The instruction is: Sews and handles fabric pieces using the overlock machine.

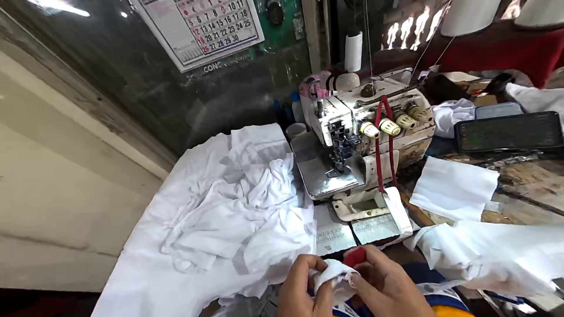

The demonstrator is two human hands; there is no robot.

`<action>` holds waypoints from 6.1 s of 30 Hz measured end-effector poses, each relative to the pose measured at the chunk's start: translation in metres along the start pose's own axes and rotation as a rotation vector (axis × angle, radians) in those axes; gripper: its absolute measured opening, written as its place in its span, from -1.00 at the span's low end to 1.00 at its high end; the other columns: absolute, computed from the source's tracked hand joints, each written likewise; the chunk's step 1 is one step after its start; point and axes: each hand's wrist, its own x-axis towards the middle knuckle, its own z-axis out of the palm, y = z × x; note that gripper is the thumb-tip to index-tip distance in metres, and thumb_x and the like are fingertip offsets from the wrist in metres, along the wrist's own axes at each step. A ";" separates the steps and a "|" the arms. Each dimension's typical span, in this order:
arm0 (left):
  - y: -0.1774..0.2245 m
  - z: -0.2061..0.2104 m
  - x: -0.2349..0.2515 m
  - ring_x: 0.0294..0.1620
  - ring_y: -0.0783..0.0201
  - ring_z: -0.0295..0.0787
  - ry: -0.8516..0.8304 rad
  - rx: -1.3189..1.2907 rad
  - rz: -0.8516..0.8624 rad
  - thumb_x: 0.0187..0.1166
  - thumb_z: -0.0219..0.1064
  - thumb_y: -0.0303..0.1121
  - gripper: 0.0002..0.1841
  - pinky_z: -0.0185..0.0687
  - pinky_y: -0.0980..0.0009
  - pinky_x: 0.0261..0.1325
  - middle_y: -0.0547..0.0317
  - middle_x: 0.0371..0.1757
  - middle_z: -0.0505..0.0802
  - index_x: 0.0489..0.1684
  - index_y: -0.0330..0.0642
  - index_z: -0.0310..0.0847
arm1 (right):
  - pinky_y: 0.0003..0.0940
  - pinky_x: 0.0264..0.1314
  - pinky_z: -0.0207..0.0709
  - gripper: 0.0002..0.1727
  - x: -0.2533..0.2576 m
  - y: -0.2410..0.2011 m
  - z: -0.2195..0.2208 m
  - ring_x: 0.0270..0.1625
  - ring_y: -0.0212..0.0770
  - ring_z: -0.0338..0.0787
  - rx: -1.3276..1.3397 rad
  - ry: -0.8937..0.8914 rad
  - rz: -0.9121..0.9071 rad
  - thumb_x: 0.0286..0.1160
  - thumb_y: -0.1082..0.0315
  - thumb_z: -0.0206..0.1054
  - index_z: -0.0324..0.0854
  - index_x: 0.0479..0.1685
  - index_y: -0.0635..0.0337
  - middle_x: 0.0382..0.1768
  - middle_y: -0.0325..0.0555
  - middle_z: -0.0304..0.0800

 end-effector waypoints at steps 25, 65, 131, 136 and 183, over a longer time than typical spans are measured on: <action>0.001 -0.070 0.115 -0.31 0.54 0.74 0.004 0.724 0.398 0.66 0.24 -0.13 -0.77 0.72 0.53 -0.31 0.43 -0.13 0.85 -0.05 0.06 0.80 | -0.50 -0.37 0.70 -0.75 0.095 0.005 0.051 -0.39 -0.47 0.74 -0.223 0.113 -0.235 0.52 0.07 0.43 0.84 -0.22 0.05 -0.11 -0.27 0.84; 0.038 0.028 0.237 -0.52 0.09 0.67 0.077 0.816 0.326 0.47 0.34 -0.18 -0.76 0.56 -0.03 -0.48 0.16 -0.59 0.64 -0.54 -0.06 0.58 | -0.20 -0.59 0.83 -0.73 0.126 -0.036 -0.042 -0.58 -0.07 0.85 0.279 0.421 0.029 0.44 0.26 0.54 0.60 -0.11 0.20 -0.50 -0.04 0.81; 0.078 -0.022 0.213 -0.14 0.55 0.64 -0.397 0.485 0.661 0.61 0.35 -0.08 -0.85 0.62 0.56 -0.20 0.48 -0.09 0.70 -0.11 0.22 0.83 | -0.34 -0.60 0.78 -0.60 0.130 -0.074 -0.074 -0.57 -0.24 0.79 -0.215 -0.020 -0.191 0.46 0.19 0.55 0.53 0.21 -0.17 -0.24 -0.25 0.84; 0.066 -0.017 0.220 -0.16 0.60 0.62 -0.418 0.514 0.709 0.66 0.33 -0.12 -0.87 0.66 0.60 -0.22 0.47 -0.10 0.64 -0.07 0.23 0.81 | -0.23 -0.58 0.83 -0.70 0.133 -0.071 -0.074 -0.58 -0.08 0.82 -0.099 -0.097 -0.158 0.61 0.27 0.42 0.52 0.23 -0.09 -0.20 -0.11 0.85; 0.028 -0.131 0.123 -0.25 -0.25 0.82 -0.162 1.080 0.401 0.34 0.44 -0.46 -0.78 0.67 -0.19 -0.41 -0.28 -0.09 0.78 -0.10 -0.34 0.70 | -0.55 -0.59 0.59 -0.69 0.151 -0.102 -0.061 -0.66 -0.37 0.65 0.403 -0.086 0.093 0.80 0.12 0.20 0.71 0.01 0.19 -0.56 -0.04 0.69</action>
